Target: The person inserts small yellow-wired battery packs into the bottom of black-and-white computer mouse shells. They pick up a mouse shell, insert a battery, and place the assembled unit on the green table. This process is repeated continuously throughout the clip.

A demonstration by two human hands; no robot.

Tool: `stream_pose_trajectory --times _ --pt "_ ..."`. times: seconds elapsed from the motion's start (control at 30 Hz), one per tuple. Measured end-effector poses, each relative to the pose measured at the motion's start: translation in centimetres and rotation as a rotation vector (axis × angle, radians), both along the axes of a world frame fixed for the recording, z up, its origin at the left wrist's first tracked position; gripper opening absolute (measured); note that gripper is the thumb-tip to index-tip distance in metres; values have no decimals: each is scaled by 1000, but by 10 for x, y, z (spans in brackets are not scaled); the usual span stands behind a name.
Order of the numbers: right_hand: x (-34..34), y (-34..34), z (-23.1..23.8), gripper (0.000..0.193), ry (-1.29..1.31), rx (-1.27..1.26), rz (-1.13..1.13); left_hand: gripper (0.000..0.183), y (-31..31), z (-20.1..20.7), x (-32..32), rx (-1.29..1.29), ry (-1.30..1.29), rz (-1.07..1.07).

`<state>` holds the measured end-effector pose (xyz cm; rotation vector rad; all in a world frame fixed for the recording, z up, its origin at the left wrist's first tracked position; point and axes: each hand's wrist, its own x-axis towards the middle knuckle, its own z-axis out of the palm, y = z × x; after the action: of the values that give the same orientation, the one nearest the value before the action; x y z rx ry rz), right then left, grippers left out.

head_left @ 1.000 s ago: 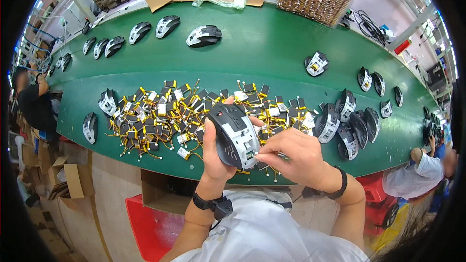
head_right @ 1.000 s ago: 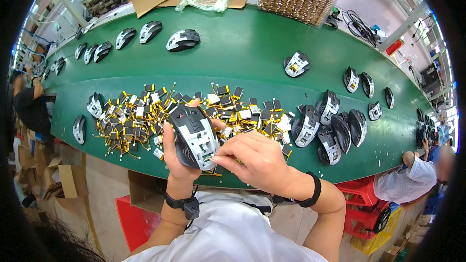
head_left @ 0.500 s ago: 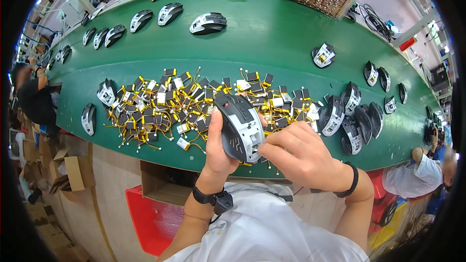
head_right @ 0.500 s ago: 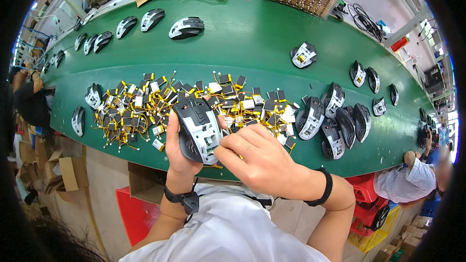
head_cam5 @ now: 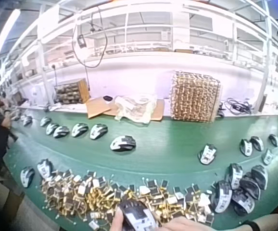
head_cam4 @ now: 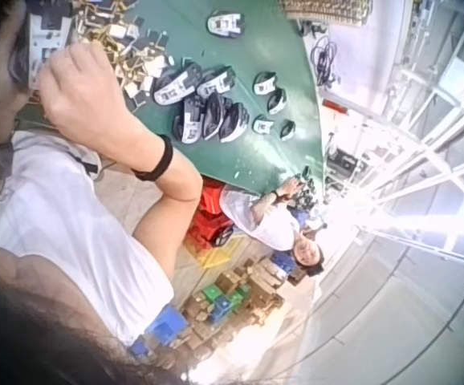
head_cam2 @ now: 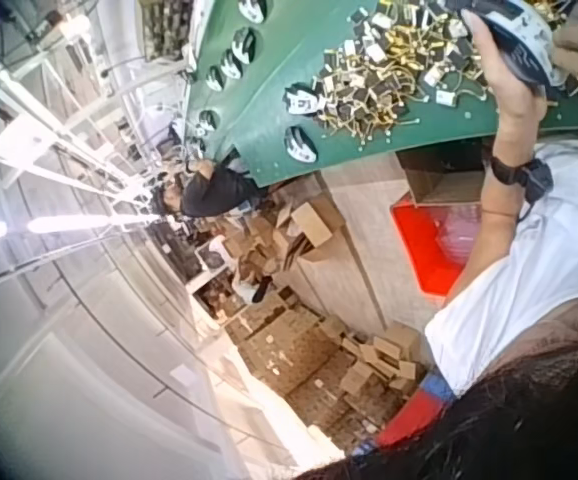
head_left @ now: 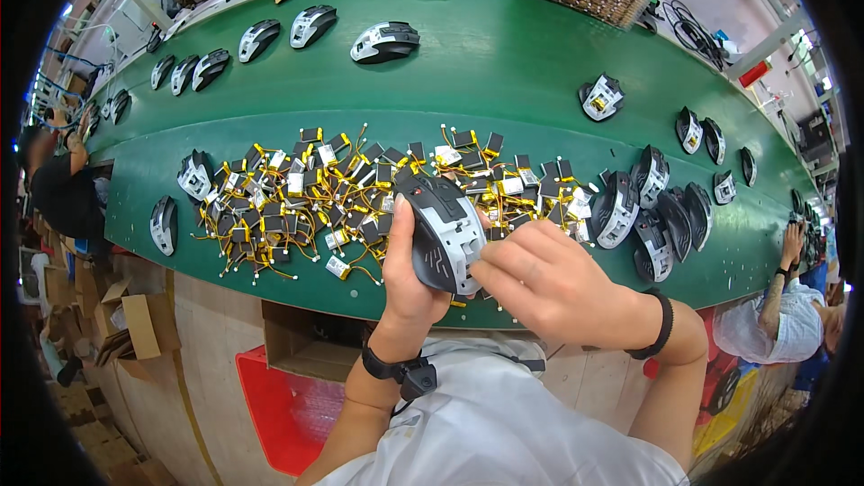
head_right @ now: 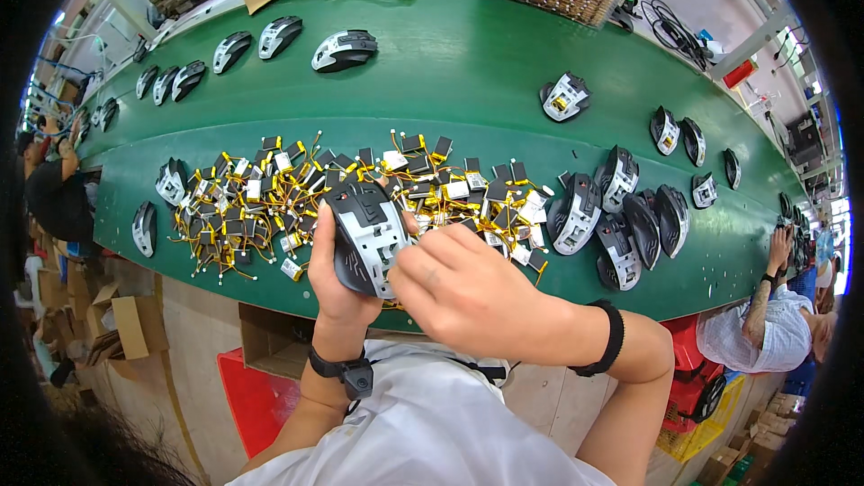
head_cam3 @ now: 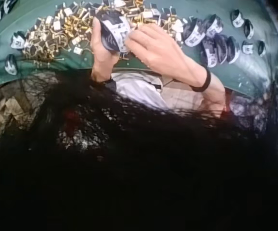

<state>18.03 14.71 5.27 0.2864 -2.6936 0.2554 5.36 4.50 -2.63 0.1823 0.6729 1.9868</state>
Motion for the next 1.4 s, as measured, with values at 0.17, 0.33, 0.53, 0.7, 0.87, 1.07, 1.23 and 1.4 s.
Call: stream_pose_trajectory --times 0.17,0.33,0.53,0.7,0.87,1.07,1.23,1.4 --pt "4 -5 -8 34 56 -55 -48 64 -2 1 -1 54 36 19" --pt "9 -13 -13 36 61 15 -59 64 3 -9 9 59 82 51" --pt "14 -9 -23 24 102 -529 -159 76 -3 6 3 326 116 -53" --pt "15 -20 -33 27 -232 -1580 -230 89 0 14 6 220 395 201" --pt "8 -15 -17 26 -511 -1773 -267 92 -2 16 9 234 389 262" --pt "7 -14 -23 20 -548 -1671 -162 95 1 13 7 196 506 306" --pt "4 -12 -27 20 -567 -1690 -185 106 -7 12 5 148 547 221" --pt "5 -14 -31 22 -519 -1782 -62 93 -1 14 9 222 572 322"
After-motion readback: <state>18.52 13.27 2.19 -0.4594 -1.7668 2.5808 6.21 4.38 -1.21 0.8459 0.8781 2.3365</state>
